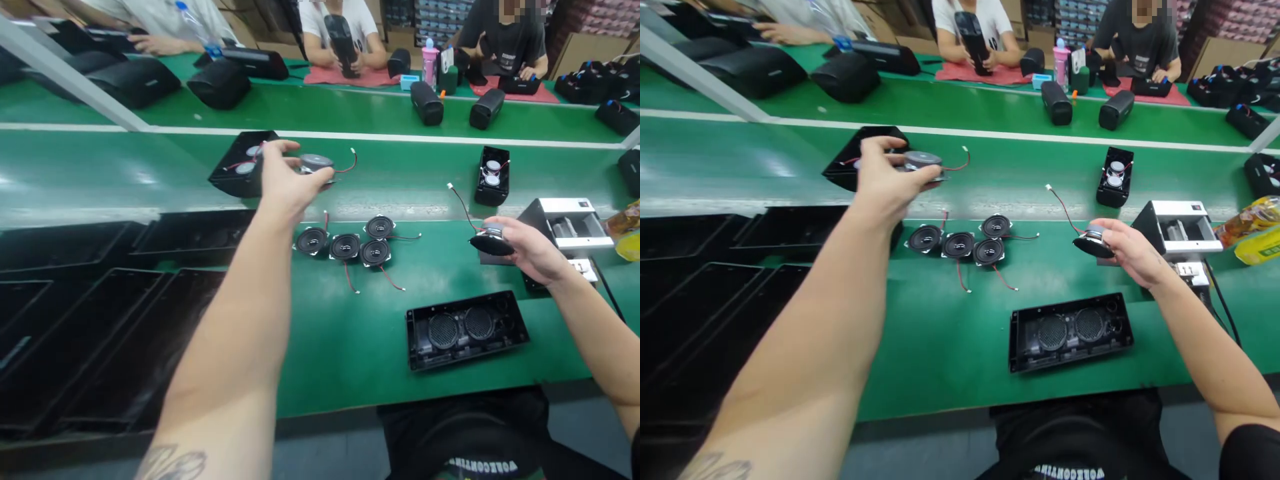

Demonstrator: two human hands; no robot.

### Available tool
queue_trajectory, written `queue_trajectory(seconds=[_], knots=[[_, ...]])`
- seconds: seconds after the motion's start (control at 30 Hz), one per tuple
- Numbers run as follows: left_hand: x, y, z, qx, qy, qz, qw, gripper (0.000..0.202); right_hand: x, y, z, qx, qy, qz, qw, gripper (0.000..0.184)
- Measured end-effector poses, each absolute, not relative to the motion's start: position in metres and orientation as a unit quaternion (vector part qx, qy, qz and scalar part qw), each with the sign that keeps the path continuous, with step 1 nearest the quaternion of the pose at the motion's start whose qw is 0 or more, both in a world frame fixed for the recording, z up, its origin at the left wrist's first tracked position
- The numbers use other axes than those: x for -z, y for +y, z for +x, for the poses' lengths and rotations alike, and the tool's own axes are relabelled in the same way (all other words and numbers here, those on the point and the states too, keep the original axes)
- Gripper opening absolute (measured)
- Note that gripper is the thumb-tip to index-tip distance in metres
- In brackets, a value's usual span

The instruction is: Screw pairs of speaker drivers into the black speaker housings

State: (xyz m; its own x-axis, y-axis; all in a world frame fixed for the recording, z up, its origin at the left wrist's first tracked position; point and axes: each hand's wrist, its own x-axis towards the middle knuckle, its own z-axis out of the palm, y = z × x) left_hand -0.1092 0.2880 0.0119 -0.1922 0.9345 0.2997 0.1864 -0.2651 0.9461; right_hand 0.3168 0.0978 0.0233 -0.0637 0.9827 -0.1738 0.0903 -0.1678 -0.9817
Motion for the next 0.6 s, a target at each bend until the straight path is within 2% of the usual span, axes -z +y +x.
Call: queue_trajectory(seconds=[0.13, 0.27, 0.43, 0.53, 0.6], knots=[[-0.016, 0.211, -0.097, -0.619, 0.511, 0.448, 0.393, 0.049, -0.01, 0.062, 0.331, -0.584, -0.478, -0.523, 0.397, 0.069], [-0.003, 0.118, -0.063, -0.59, 0.483, 0.403, 0.507, 0.06, -0.006, 0.032, 0.341, -0.6, -0.5, -0.505, 0.369, 0.071], [0.024, 0.032, -0.021, -0.504, 0.486, 0.389, 0.599, 0.063, -0.009, 0.002, 0.341, -0.579, -0.545, -0.513, 0.323, 0.063], [0.034, 0.008, -0.009, -0.443, 0.498, 0.413, 0.621, 0.064, -0.008, -0.007, 0.339, -0.512, -0.611, -0.53, 0.289, 0.056], [0.035, 0.0, -0.006, -0.404, 0.507, 0.494, 0.58, 0.061, -0.003, -0.009, 0.339, -0.415, -0.706, -0.519, 0.246, 0.053]])
